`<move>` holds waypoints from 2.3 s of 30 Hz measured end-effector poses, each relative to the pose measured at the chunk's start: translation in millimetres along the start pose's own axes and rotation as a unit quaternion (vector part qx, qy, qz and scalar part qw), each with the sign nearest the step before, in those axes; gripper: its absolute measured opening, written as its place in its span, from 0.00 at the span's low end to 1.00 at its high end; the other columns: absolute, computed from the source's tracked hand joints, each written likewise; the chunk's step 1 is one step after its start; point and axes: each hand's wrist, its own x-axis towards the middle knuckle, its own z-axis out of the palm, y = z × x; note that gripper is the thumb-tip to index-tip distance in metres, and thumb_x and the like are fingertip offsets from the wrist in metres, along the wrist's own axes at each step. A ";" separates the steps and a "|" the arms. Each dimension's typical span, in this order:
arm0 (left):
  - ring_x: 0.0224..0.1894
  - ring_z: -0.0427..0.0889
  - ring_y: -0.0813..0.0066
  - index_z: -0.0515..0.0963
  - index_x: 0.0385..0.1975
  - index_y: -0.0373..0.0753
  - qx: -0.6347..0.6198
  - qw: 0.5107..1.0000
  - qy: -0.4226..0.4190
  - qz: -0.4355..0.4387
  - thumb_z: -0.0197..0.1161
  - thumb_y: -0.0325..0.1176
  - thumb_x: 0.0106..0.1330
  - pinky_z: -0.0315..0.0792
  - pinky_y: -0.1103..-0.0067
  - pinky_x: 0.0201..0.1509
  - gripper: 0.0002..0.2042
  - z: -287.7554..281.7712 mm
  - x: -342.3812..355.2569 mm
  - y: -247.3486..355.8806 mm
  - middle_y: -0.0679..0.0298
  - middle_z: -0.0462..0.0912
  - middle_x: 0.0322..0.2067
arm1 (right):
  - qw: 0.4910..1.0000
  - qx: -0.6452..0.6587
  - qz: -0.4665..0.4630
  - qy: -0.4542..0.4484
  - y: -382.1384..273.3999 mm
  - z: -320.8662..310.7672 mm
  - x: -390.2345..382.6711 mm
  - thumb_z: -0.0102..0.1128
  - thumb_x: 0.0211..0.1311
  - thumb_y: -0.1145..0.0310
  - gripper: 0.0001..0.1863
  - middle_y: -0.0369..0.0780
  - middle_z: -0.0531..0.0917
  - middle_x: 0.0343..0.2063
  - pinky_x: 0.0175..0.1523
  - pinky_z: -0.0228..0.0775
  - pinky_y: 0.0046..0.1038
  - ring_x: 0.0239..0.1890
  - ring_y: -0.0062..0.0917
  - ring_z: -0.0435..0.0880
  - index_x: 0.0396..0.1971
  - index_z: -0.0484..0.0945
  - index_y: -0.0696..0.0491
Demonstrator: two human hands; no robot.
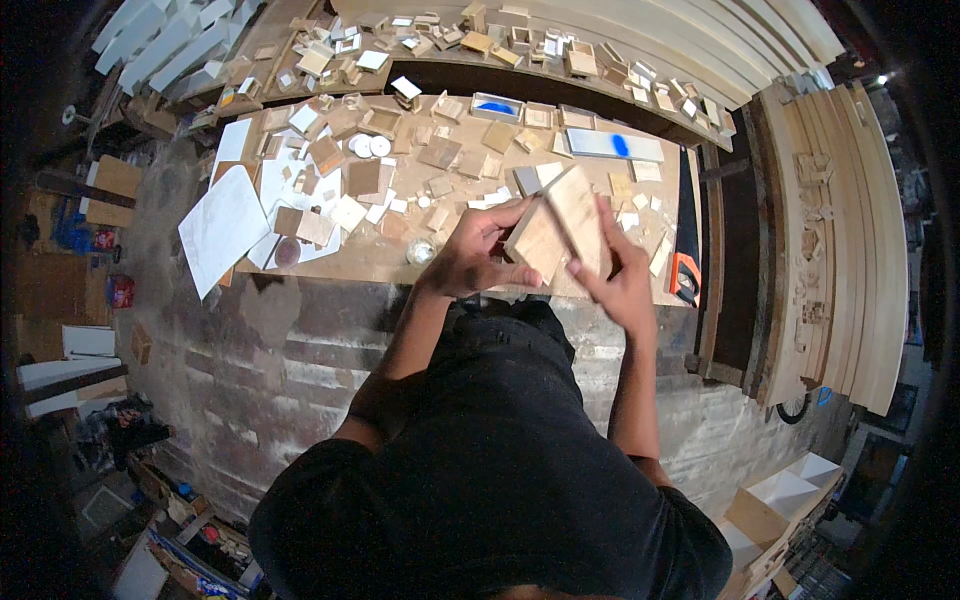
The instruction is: The person assembles a small wooden box by hand, applying glue to the edges of wooden pieces and joining them together.
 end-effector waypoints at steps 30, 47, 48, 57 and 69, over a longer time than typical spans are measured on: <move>0.65 0.71 0.65 0.54 0.70 0.25 0.016 0.990 0.137 -0.027 0.79 0.30 0.46 0.63 0.72 0.70 0.51 -17.2 -29.5 -36.3 0.48 0.70 0.64 | 0.930 -0.344 0.129 -0.013 286.5 64.7 -50.5 0.80 0.37 0.60 0.42 0.45 0.75 0.49 0.50 0.74 0.42 0.52 0.44 0.75 0.61 0.74 0.39; 0.60 0.76 0.65 0.42 0.73 0.30 -0.264 0.938 0.223 0.044 0.75 0.42 0.56 0.78 0.78 0.58 0.54 10.9 -17.3 -46.3 0.46 0.60 0.68 | 0.927 -0.293 0.226 0.056 346.2 4.7 -58.1 0.76 0.44 0.68 0.29 0.42 0.74 0.51 0.53 0.75 0.42 0.52 0.42 0.75 0.50 0.77 0.46; 0.59 0.77 0.66 0.42 0.73 0.31 -0.288 0.933 0.210 0.053 0.75 0.41 0.56 0.79 0.79 0.57 0.53 9.8 -18.0 -49.1 0.46 0.59 0.69 | 0.927 -0.296 0.226 0.050 350.0 1.9 -59.6 0.77 0.43 0.67 0.30 0.41 0.74 0.51 0.53 0.75 0.41 0.52 0.42 0.75 0.50 0.76 0.46; 0.45 0.74 0.68 0.44 0.73 0.31 -0.302 0.896 0.282 0.164 0.76 0.38 0.56 0.82 0.84 0.51 0.52 -6.9 -32.1 -36.8 0.49 0.62 0.66 | 0.952 -0.233 0.200 0.005 373.6 -10.9 -51.4 0.77 0.41 0.70 0.30 0.43 0.75 0.46 0.49 0.76 0.40 0.44 0.37 0.79 0.50 0.77 0.51; 0.57 0.77 0.67 0.60 0.66 0.37 0.068 0.889 0.434 0.130 0.84 0.35 0.41 0.74 0.72 0.59 0.50 -44.1 -60.5 -8.5 0.57 0.74 0.58 | 0.966 -0.170 0.194 0.016 371.9 20.9 -51.0 0.71 0.41 0.80 0.31 0.44 0.74 0.46 0.47 0.80 0.32 0.37 0.32 0.85 0.51 0.78 0.53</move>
